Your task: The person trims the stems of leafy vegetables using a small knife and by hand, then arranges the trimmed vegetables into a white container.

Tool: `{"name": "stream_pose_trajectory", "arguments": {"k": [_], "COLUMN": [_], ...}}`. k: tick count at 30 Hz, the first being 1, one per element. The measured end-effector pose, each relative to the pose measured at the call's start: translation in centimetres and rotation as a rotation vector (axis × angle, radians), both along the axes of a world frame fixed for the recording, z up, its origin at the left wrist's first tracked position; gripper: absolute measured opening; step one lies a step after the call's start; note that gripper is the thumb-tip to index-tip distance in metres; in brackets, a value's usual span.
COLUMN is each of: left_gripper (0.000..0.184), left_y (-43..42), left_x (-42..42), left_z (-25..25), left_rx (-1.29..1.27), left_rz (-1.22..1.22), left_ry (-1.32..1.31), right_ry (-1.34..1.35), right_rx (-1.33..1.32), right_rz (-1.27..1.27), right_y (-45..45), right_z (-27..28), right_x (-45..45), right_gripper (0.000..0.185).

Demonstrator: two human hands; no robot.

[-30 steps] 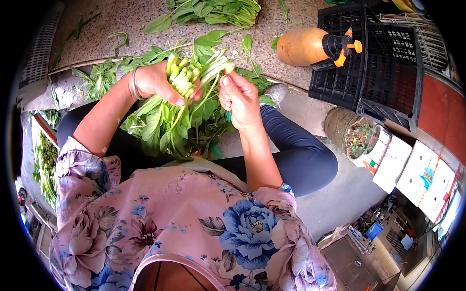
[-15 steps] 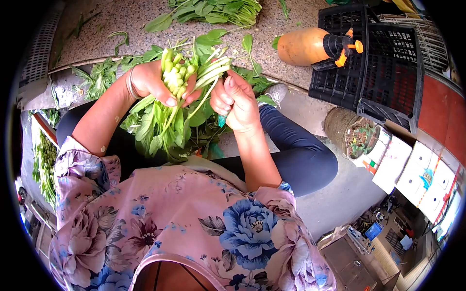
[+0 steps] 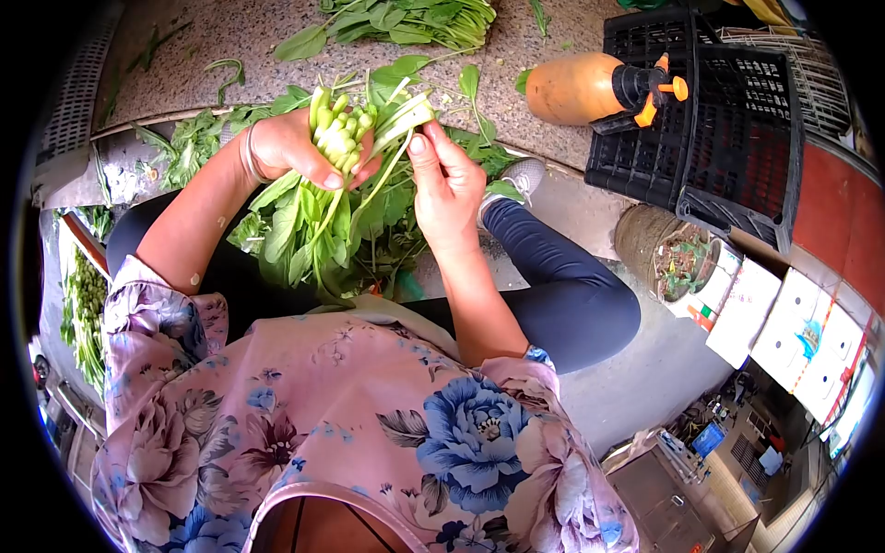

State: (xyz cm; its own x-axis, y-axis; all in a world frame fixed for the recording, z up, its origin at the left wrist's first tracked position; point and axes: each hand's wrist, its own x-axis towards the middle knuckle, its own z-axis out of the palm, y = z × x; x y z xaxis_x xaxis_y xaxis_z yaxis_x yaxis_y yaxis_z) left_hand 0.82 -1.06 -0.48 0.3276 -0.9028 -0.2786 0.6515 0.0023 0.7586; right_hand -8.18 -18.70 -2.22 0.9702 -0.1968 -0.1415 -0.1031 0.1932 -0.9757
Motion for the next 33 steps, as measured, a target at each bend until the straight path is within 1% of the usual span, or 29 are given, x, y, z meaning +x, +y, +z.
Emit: {"name": "stream_pose_trajectory", "arguments": {"k": [1, 2, 4, 5, 6, 8, 9, 10, 12, 13, 15, 16, 18, 19, 21, 22, 24, 26, 28, 29, 31, 32, 33], "left_gripper": [0.037, 0.037, 0.038, 0.038, 0.038, 0.038, 0.038, 0.038, 0.037, 0.037, 0.036, 0.036, 0.036, 0.036, 0.037, 0.037, 0.038, 0.037, 0.034, 0.035, 0.035, 0.035, 0.035], "left_y": [0.0, -0.1, -0.2, -0.2, -0.2, -0.2, -0.3, -0.4, -0.3, -0.2, -0.1, 0.0, 0.0, -0.1, -0.2, -0.1, -0.2, -0.2, -0.1, -0.1, 0.0, 0.0, 0.0], "left_x": [0.0, 0.0, 0.0, 0.0, -0.1, -0.2, -0.2, -0.2, -0.2, -0.2, -0.1, -0.1, -0.2, -0.2, -0.3, -0.4, -0.4, -0.5, -0.6, -0.6, -0.4, -0.3, -0.3], "left_z": [0.0, -0.1, 0.0, 0.1, 0.1, 0.1, 0.0, -0.2, -0.2, -0.1, -0.1, -0.2, -0.3, -0.3, -0.5, -0.7, -0.7, -0.3, -0.2, -0.3, -0.3, -0.3, -0.3], "left_rx": [-0.001, -0.003, 0.005, 0.014, 0.014, 0.021, 0.020, 0.011, 0.000, 0.014, 0.029, 0.031, 0.032, 0.034, 0.034, 0.042, 0.051, 0.094, 0.117, 0.119, 0.123, 0.088, 0.054], "left_rz": [0.005, 0.009, 0.024, 0.041, 0.041, 0.021, 0.022, 0.027, 0.032, 0.030, 0.034, 0.028, 0.019, 0.015, 0.009, -0.020, -0.047, -0.139, -0.154, -0.164, -0.171, -0.186, -0.200], "left_ry": [-0.004, -0.009, -0.010, -0.012, -0.012, 0.022, 0.021, 0.000, -0.019, -0.028, -0.037, -0.033, -0.026, -0.038, -0.052, -0.037, -0.021, -0.019, -0.004, -0.012, -0.020, -0.035, -0.049], "right_ry": [-0.053, -0.052, -0.086, -0.144, -0.144, -0.157, -0.134, -0.052, 0.122, 0.122, 0.241, 0.221, 0.215, 0.215, 0.114, 0.112, 0.298, 0.340, 0.385, 0.386, 0.407, 0.408, 0.383], "right_rx": [-0.171, -0.172, -0.268, -0.336, -0.336, -0.506, -0.359, -0.336, 0.056, 0.054, 0.581, 0.667, 0.812, 0.812, 0.925, 0.925, 0.683, 0.552, 0.451, 0.450, 0.767, 0.768, 1.090], "right_rz": [-0.074, -0.076, -0.133, -0.140, -0.140, -0.153, -0.155, -0.120, -0.005, -0.002, 0.109, 0.200, 0.256, 0.253, 0.211, 0.210, 0.108, 0.124, 0.178, 0.178, 0.206, 0.207, 0.231], "right_y": [0.3, 0.5, 1.0, 1.1, 1.1, 1.2, 0.9, 0.3, -0.4, -0.5, -0.9, -1.3, -1.5, -1.5, -1.5, -1.7, -2.0, -2.0, -2.9, -3.2, -3.7, -3.7, -3.5], "right_z": [-0.2, -0.3, 0.0, -0.3, 0.0, 1.0, 0.5, 0.1, 0.2, 0.4, 0.4, 0.2, 0.6, 0.5, 0.1, 0.0, -0.1, 0.2, 0.2, 0.0, -1.0, -1.6, -1.8], "right_x": [0.0, -0.1, -0.1, 0.1, 0.3, 1.1, 1.3, 1.5, 1.3, 1.1, 0.8, 0.9, 0.7, 0.7, 1.0, 1.2, 1.5, 1.7, 1.9, 1.8, 1.5, 1.4, 1.4], "right_gripper": [0.032, 0.032, 0.031, 0.032, 0.032, 0.032, 0.032, 0.033, 0.030, 0.030, 0.030, 0.030, 0.031, 0.031, 0.033, 0.033, 0.035, 0.023, 0.027, 0.027, 0.025, 0.025, 0.024]}}
